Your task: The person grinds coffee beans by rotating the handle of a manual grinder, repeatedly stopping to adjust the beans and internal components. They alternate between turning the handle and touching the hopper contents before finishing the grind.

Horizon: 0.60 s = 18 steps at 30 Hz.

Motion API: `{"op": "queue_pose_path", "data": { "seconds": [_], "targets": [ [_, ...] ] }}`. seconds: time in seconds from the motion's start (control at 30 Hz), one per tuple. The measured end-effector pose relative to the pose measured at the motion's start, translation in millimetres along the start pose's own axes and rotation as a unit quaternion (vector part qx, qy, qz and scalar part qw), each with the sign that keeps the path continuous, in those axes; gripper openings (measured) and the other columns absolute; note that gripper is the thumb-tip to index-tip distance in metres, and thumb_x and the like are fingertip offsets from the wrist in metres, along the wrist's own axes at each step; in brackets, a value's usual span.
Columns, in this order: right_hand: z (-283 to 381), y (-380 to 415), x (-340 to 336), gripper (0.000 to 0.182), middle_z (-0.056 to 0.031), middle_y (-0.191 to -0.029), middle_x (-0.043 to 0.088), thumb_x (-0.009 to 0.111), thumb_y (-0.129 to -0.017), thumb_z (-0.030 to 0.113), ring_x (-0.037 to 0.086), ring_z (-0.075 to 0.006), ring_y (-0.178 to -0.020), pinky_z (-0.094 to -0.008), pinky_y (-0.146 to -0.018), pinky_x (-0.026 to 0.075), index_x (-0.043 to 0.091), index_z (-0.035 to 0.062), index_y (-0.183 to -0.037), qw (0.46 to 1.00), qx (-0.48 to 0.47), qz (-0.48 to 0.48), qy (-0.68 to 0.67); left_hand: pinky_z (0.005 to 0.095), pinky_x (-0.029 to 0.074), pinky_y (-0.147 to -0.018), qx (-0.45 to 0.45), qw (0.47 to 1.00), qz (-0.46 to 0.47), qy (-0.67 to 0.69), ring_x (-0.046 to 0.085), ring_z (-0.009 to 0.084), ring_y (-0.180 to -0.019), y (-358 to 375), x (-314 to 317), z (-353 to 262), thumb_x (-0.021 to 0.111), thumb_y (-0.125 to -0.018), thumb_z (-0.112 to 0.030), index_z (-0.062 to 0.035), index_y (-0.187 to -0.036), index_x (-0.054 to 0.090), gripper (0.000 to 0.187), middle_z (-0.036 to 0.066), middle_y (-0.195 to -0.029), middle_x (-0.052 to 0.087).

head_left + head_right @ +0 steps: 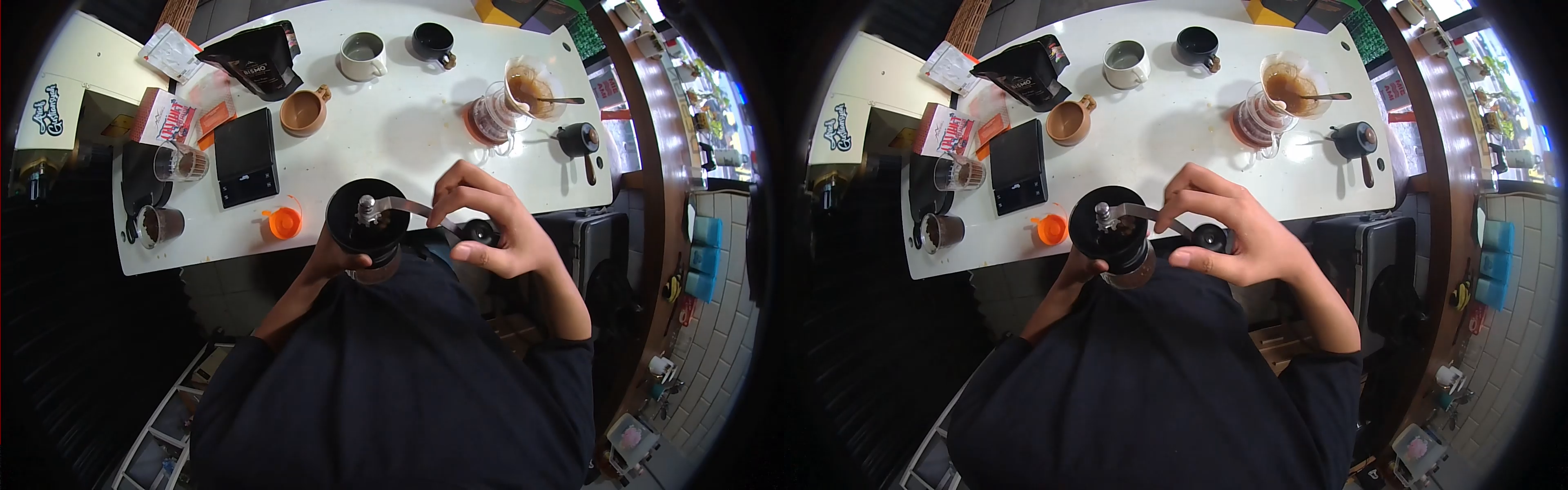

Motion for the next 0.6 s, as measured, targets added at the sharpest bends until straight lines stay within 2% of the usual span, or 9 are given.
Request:
{"op": "queue_pose_path", "data": {
  "seconds": [0.07, 0.17, 0.27, 0.33, 0.37, 0.4, 0.47, 0.5, 0.6],
  "targets": [
    [3, -2, 10, 0.026, -0.0129, -0.099, 0.060, 0.072, -0.082, 0.023, 0.062, -0.0281, -0.089, -0.0372, -0.085, 0.049, 0.069, 0.0026, -0.096, 0.999, 0.011, -0.011, -0.041, 0.0382, 0.048, -0.104, 0.002, 1.000, 0.008, 0.000, 0.058, 0.0214, -0.123, -1, 10, -7, 0.098, -0.054, -0.046, 0.0001, -0.144, 0.038, 0.117, 0.013, -0.133, 0.057],
    [25, -4, 13, 0.020, -0.0118, -0.095, 0.060, 0.055, -0.068, -0.001, 0.061, -0.0294, -0.086, -0.0398, -0.084, 0.050, 0.066, 0.0022, -0.084, 0.994, -0.097, -0.042, -0.009, 0.0369, 0.048, -0.104, 0.014, 0.999, -0.034, -0.018, 0.060, 0.0202, -0.120, 6, 15, -17, 0.099, -0.054, -0.042, 0.0009, -0.140, 0.043, 0.111, 0.011, -0.130, 0.060],
    [31, 1, 19, 0.022, -0.0120, -0.094, 0.061, 0.053, -0.062, -0.004, 0.061, -0.0313, -0.085, -0.0434, -0.084, 0.049, 0.064, 0.0029, -0.080, 0.988, -0.150, 0.022, -0.018, 0.0345, 0.052, -0.096, 0.087, 0.991, -0.052, -0.093, 0.066, 0.0176, -0.107, 10, 24, -41, 0.097, -0.058, -0.037, 0.0022, -0.129, 0.055, 0.091, 0.009, -0.116, 0.068],
    [53, 1, 47, 0.016, -0.0113, -0.094, 0.060, 0.059, -0.065, 0.004, 0.060, -0.0312, -0.092, -0.0487, -0.092, 0.046, 0.063, 0.0037, -0.080, 0.975, -0.209, 0.075, -0.026, 0.0335, 0.055, -0.088, 0.029, 0.991, -0.062, -0.112, 0.068, 0.0156, -0.097, 5, 25, -33, 0.095, -0.063, -0.037, 0.0016, -0.122, 0.059, 0.079, 0.007, -0.104, 0.071],
    [70, 5, 79, 0.013, -0.0109, -0.096, 0.060, 0.061, -0.070, 0.009, 0.060, -0.0303, -0.095, -0.0487, -0.095, 0.045, 0.065, 0.0048, -0.082, 0.964, -0.242, 0.108, 0.004, 0.0338, 0.056, -0.082, 0.095, 0.989, -0.017, -0.113, 0.071, 0.0193, -0.091, 4, 43, -50, 0.090, -0.070, -0.032, 0.0013, -0.124, 0.057, 0.071, 0.008, -0.099, 0.073],
    [83, 8, 106, 0.012, -0.0104, -0.098, 0.060, 0.062, -0.075, 0.014, 0.060, -0.0293, -0.098, -0.0488, -0.098, 0.044, 0.066, 0.0059, -0.083, 0.950, -0.277, 0.141, 0.037, 0.0367, 0.056, -0.079, -0.009, 0.896, -0.031, -0.442, 0.072, 0.0268, -0.089, -10, 50, -33, 0.082, -0.076, -0.027, -0.0027, -0.121, 0.057, 0.057, 0.012, -0.097, 0.074],
    [95, -12, 108, 0.015, -0.0099, -0.100, 0.060, 0.064, -0.076, 0.019, 0.060, -0.0295, -0.101, -0.0500, -0.100, 0.044, 0.065, 0.0072, -0.085, 0.943, -0.285, 0.129, 0.113, 0.0393, 0.055, -0.080, -0.031, 0.887, -0.022, -0.461, 0.070, 0.0267, -0.089, -12, 63, -33, 0.079, -0.078, -0.025, -0.0087, -0.116, 0.058, 0.046, 0.013, -0.105, 0.071],
    [98, -19, 110, 0.018, -0.0093, -0.101, 0.059, 0.065, -0.077, 0.024, 0.061, -0.0297, -0.104, -0.0511, -0.102, 0.045, 0.065, 0.0085, -0.086, 0.933, -0.285, 0.116, 0.184, 0.0422, 0.053, -0.086, 0.120, 0.780, -0.142, -0.598, 0.067, 0.0206, -0.096, 0, 60, -34, 0.079, -0.082, -0.034, -0.0108, -0.110, 0.058, 0.043, 0.007, -0.118, 0.067],
    [77, -46, 124, 0.025, -0.0116, -0.107, 0.062, 0.063, -0.080, 0.025, 0.060, -0.0280, -0.110, -0.0498, -0.108, 0.041, 0.069, 0.0080, -0.096, 0.940, -0.249, 0.167, 0.162, 0.0427, 0.052, -0.089, 0.017, 0.826, -0.066, -0.560, 0.066, 0.0215, -0.100, 0, 55, -8, 0.082, -0.078, -0.041, -0.0073, -0.118, 0.056, 0.059, 0.005, -0.122, 0.065]
  ]
}}
Point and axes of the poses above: each hand's wrist, its own y-axis away from the middle knuckle, its own x-axis out of the palm, z = x × y, the point moved 10 cm from there along -y, towards the middle knuckle
